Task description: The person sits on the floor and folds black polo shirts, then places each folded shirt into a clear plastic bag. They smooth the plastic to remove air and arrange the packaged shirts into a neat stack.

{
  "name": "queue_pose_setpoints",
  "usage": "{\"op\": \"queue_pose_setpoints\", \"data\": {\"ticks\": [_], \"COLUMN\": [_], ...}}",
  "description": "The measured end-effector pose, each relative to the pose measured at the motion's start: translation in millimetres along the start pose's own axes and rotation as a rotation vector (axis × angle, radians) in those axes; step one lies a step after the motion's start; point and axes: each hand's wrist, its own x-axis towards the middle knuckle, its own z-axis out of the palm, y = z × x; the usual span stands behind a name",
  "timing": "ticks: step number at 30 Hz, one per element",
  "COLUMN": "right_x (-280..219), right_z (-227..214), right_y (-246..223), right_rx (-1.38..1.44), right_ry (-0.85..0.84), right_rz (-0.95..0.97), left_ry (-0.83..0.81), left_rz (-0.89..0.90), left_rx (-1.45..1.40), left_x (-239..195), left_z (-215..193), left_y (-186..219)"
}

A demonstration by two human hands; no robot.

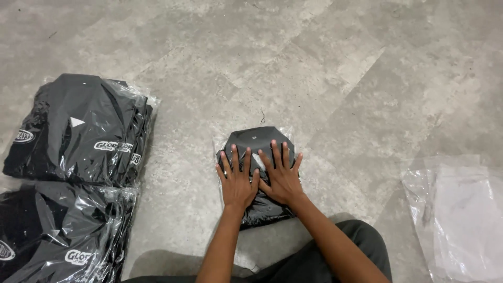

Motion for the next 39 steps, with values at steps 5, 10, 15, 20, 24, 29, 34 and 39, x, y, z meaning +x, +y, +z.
{"op": "queue_pose_setpoints", "data": {"ticks": [5,10,15,20,24,29,34,39], "right_x": [2.0,3.5,4.6,5.4,6.0,6.7,9.4,13.0], "right_z": [-4.2,2.0,0.5,0.9,-0.6,0.0,-7.5,-11.6], "right_y": [-0.7,3.2,2.9,3.3,3.6,4.9,4.2,12.0], "right_rx": [0.065,0.062,0.087,0.109,0.099,0.100,0.120,0.231], "right_ry": [-0.031,-0.078,-0.098,-0.107,-0.125,-0.144,-0.195,-0.278], "right_rz": [0.006,0.009,0.014,0.018,0.020,0.025,0.037,0.053], "left_ry": [0.066,0.023,0.011,0.051,0.108,0.106,-0.002,-0.276], "left_rz": [0.007,-0.012,-0.017,-0.016,-0.006,-0.009,-0.031,-0.100], "left_rx": [0.022,0.015,-0.034,-0.043,-0.033,-0.045,-0.098,-0.201], "left_x": [-1.2,0.0,1.1,0.4,0.8,1.8,4.6,12.8], "left_z": [4.8,2.7,1.0,6.2,10.4,9.8,2.4,-10.3], "left_y": [0.1,1.1,0.8,-0.2,-0.7,-0.4,-0.5,-3.1]}}
